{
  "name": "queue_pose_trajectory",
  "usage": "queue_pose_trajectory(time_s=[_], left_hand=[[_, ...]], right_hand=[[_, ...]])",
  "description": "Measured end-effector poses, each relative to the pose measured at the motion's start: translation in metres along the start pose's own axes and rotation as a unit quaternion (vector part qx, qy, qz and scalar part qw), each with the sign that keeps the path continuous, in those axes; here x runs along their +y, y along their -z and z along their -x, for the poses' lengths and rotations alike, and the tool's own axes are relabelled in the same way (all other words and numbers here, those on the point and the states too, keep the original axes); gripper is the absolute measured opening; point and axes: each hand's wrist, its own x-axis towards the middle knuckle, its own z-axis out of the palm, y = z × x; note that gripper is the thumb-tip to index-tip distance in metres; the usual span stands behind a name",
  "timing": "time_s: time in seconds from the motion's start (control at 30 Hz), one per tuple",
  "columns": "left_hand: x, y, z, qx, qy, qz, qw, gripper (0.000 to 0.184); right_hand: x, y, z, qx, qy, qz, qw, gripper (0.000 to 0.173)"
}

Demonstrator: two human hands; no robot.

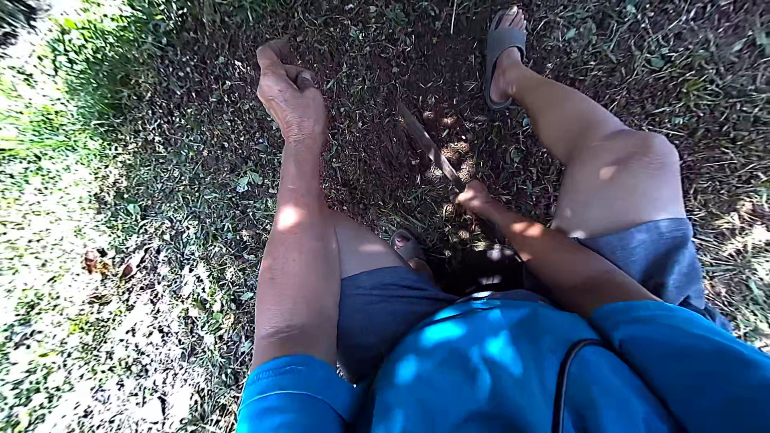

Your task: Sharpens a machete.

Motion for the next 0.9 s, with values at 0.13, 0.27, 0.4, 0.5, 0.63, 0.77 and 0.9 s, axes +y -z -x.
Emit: queue_pose_trajectory(time_s=[0.13,0.27,0.4,0.5,0.63,0.77,0.9], left_hand=[[-0.012,0.007,-0.003,0.023,-0.012,0.001,1.000,0.049],[-0.019,0.014,-0.007,0.040,-0.026,0.004,0.999,0.049],[-0.015,0.010,-0.011,0.033,-0.026,0.002,0.999,0.048],[-0.004,0.003,-0.006,0.013,-0.016,-0.007,1.000,0.048],[-0.001,0.002,-0.003,-0.005,-0.005,-0.013,1.000,0.049],[-0.002,0.001,-0.004,-0.008,-0.006,-0.029,1.000,0.050],[0.004,0.001,-0.003,-0.008,0.002,-0.020,1.000,0.050]], right_hand=[[-0.053,0.034,0.000,0.109,0.174,-0.234,0.950,0.025],[-0.101,0.070,0.021,0.152,0.299,-0.470,0.817,0.026],[-0.057,0.037,-0.004,0.132,0.186,-0.410,0.883,0.022],[0.015,-0.005,-0.016,-0.031,-0.088,-0.081,0.992,0.026],[0.042,-0.035,-0.006,-0.096,-0.131,0.063,0.985,0.025],[0.027,-0.019,0.009,-0.080,-0.060,0.125,0.987,0.033],[0.030,-0.021,0.019,-0.091,0.024,0.148,0.985,0.035]])
